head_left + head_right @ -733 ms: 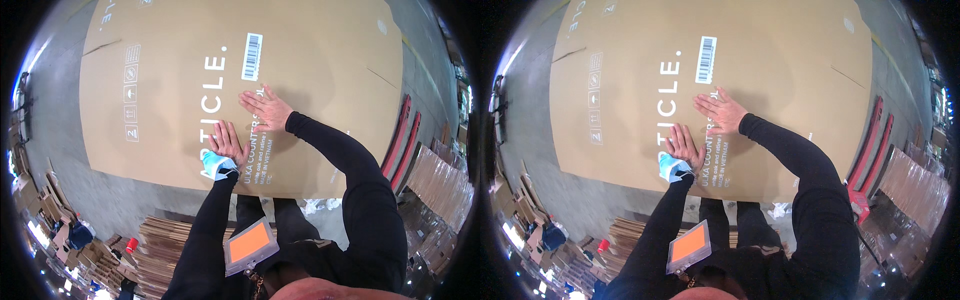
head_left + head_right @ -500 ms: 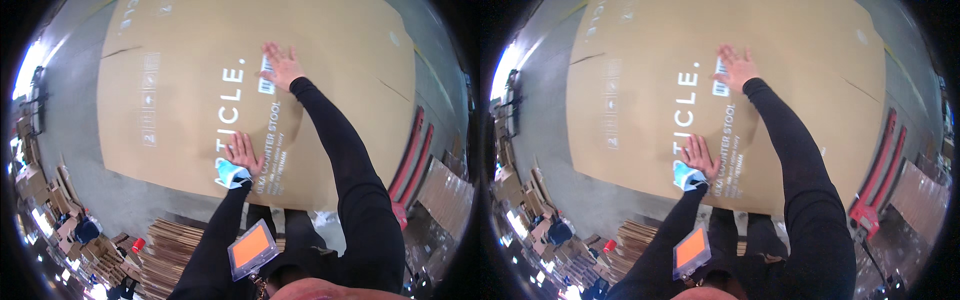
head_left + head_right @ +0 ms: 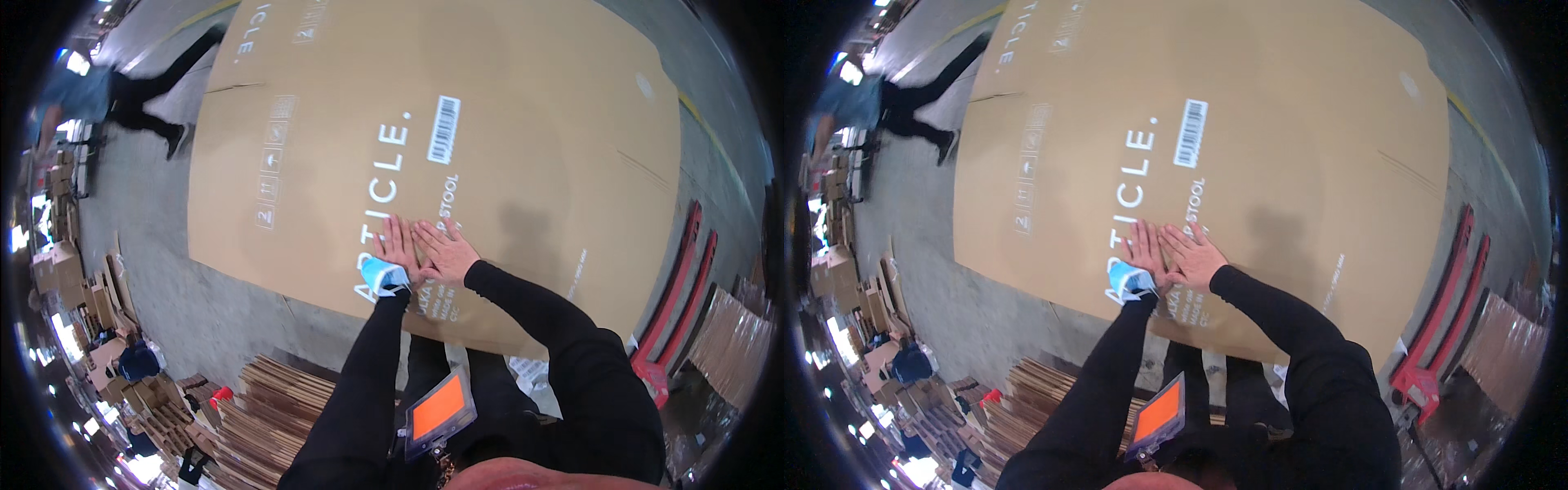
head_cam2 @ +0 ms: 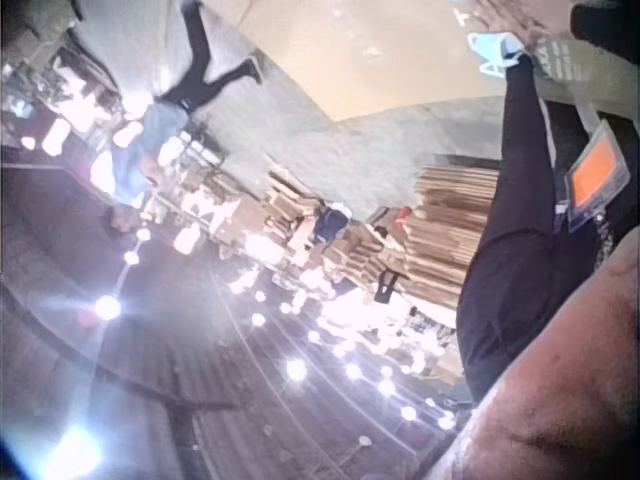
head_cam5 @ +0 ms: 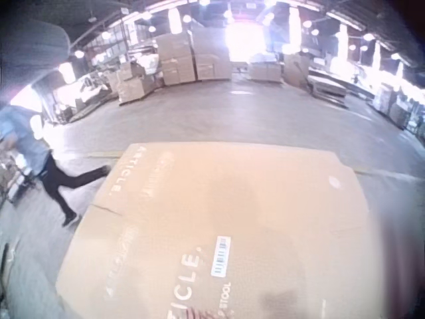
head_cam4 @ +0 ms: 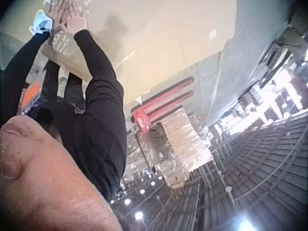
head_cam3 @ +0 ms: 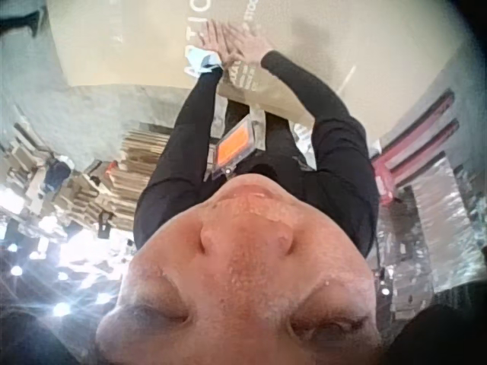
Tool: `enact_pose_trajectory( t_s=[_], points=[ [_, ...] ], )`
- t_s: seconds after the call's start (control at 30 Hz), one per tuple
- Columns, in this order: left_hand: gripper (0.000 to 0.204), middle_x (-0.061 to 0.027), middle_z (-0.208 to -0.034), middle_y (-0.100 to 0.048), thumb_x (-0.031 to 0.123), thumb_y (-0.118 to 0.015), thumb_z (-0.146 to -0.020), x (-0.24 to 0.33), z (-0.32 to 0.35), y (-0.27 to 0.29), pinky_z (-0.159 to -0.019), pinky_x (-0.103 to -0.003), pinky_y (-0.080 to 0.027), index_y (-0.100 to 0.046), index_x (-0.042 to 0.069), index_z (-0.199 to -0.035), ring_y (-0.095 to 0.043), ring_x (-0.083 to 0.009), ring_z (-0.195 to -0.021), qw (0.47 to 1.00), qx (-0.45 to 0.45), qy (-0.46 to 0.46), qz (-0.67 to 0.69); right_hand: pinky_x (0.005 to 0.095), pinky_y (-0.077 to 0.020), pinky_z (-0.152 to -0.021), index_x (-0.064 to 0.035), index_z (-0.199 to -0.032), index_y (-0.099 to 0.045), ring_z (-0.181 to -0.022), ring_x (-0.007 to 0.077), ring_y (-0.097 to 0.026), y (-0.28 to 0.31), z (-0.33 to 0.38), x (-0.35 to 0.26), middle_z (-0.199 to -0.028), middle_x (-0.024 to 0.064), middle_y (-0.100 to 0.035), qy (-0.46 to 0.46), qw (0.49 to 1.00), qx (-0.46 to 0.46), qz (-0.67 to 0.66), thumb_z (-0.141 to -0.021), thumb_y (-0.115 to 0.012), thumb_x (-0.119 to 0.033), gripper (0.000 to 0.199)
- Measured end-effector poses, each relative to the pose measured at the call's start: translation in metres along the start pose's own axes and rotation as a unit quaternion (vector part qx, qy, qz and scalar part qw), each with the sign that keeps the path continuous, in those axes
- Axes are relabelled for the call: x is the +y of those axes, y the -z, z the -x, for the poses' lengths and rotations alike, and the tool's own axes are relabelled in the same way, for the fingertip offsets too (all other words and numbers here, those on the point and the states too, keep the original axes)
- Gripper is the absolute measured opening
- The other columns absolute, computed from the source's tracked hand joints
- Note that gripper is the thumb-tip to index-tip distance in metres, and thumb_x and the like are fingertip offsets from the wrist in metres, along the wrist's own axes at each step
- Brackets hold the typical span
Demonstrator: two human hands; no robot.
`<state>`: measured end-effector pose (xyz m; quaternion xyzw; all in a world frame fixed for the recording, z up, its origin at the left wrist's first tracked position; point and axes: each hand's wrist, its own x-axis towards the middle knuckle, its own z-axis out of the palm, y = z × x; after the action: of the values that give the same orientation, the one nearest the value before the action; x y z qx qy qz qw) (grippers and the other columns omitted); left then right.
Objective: The person repeatedly picks up barcode labels, peels them from backing sheets, and sticks them onto large flat-packed cardboard boxes. They then lift each labeled box and place it on a growing stack nearby.
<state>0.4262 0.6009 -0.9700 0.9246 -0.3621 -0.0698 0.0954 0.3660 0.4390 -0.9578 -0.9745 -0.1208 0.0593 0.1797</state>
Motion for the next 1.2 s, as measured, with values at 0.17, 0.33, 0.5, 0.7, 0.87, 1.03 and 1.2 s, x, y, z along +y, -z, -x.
enact_pose_trajectory(
  t_s=[0.17,0.33,0.5,0.7,0.87,1.03,1.2],
  points=[
    [0.102,-0.0270,-0.157,-0.014,0.054,-0.060,-0.078,0.031,-0.002,-0.005,-0.115,-0.060,-0.007,-0.018,-0.005,-0.150,-0.008,-0.0404,-0.147,0.999,-0.036,0.002,0.039,0.0480,-0.0193,-0.117,-0.0027,-0.138,-0.044,-0.143,0.0298,-0.028,-0.001,0.136,-0.021,-0.149,0.0143,-0.038,-0.135,0.986,0.013,-0.093,-0.090,-0.057,-0.030,0.057],
    [0.103,-0.0278,-0.157,-0.011,0.057,-0.056,-0.080,0.027,0.006,-0.004,-0.116,-0.059,-0.003,-0.015,-0.006,-0.150,-0.006,-0.0404,-0.147,1.000,-0.018,-0.007,0.006,0.0458,-0.0422,-0.099,-0.0029,-0.114,-0.057,-0.119,0.0335,-0.050,-0.041,0.295,-0.138,-0.123,0.0196,-0.054,-0.622,0.702,0.227,-0.261,-0.080,-0.067,-0.018,0.039],
    [0.099,-0.0273,-0.157,-0.010,0.059,-0.054,-0.084,0.028,0.012,0.002,-0.115,-0.059,-0.003,-0.015,-0.003,-0.151,-0.002,-0.0394,-0.148,1.000,0.010,-0.023,0.001,0.0452,-0.0516,-0.081,-0.0084,-0.130,-0.038,-0.099,0.0313,-0.052,-0.083,0.347,-0.172,-0.117,0.0161,-0.046,-0.643,-0.127,0.397,-0.643,-0.088,-0.069,-0.037,0.060],
    [0.093,-0.0286,-0.157,-0.008,0.055,-0.062,-0.080,0.013,0.103,0.036,-0.114,-0.060,-0.014,-0.025,0.011,-0.152,-0.010,-0.0463,-0.145,0.969,-0.185,-0.158,0.041,0.0525,-0.0311,-0.109,-0.0094,-0.143,-0.030,-0.135,0.0342,-0.036,-0.070,0.302,-0.112,-0.148,0.0138,-0.035,-0.567,-0.087,0.376,-0.727,-0.090,-0.061,-0.045,0.071],
    [0.100,-0.0268,-0.157,-0.009,0.048,-0.072,-0.075,0.034,0.192,0.057,-0.115,-0.054,-0.021,-0.022,0.011,-0.153,-0.012,-0.0432,-0.146,0.924,-0.342,-0.171,-0.024,0.0423,-0.0428,-0.088,-0.0187,-0.124,-0.048,-0.106,0.0235,-0.048,-0.090,0.316,-0.111,-0.127,0.0062,-0.049,-0.621,-0.110,0.381,-0.676,-0.088,-0.062,-0.053,0.052],
    [0.093,-0.0235,-0.158,-0.013,0.035,-0.069,-0.077,0.039,0.205,0.071,-0.114,-0.055,-0.023,-0.019,0.013,-0.153,-0.017,-0.0397,-0.146,0.941,-0.299,-0.156,-0.035,0.0321,-0.0456,-0.068,-0.0216,-0.103,-0.058,-0.080,0.0147,-0.052,-0.106,0.315,-0.132,-0.093,-0.0011,-0.059,-0.568,-0.003,0.388,-0.726,-0.088,-0.065,-0.052,0.034],
    [0.079,-0.0179,-0.159,-0.018,0.019,-0.059,-0.082,0.047,0.201,0.080,-0.114,-0.056,-0.023,-0.023,0.017,-0.152,-0.022,-0.0354,-0.145,0.951,-0.241,-0.153,-0.120,0.0328,-0.0479,-0.070,-0.0148,-0.101,-0.059,-0.075,0.0169,-0.054,-0.108,0.325,-0.146,-0.081,0.0017,-0.058,-0.567,-0.025,0.402,-0.719,-0.092,-0.064,-0.043,0.030]
  ],
)
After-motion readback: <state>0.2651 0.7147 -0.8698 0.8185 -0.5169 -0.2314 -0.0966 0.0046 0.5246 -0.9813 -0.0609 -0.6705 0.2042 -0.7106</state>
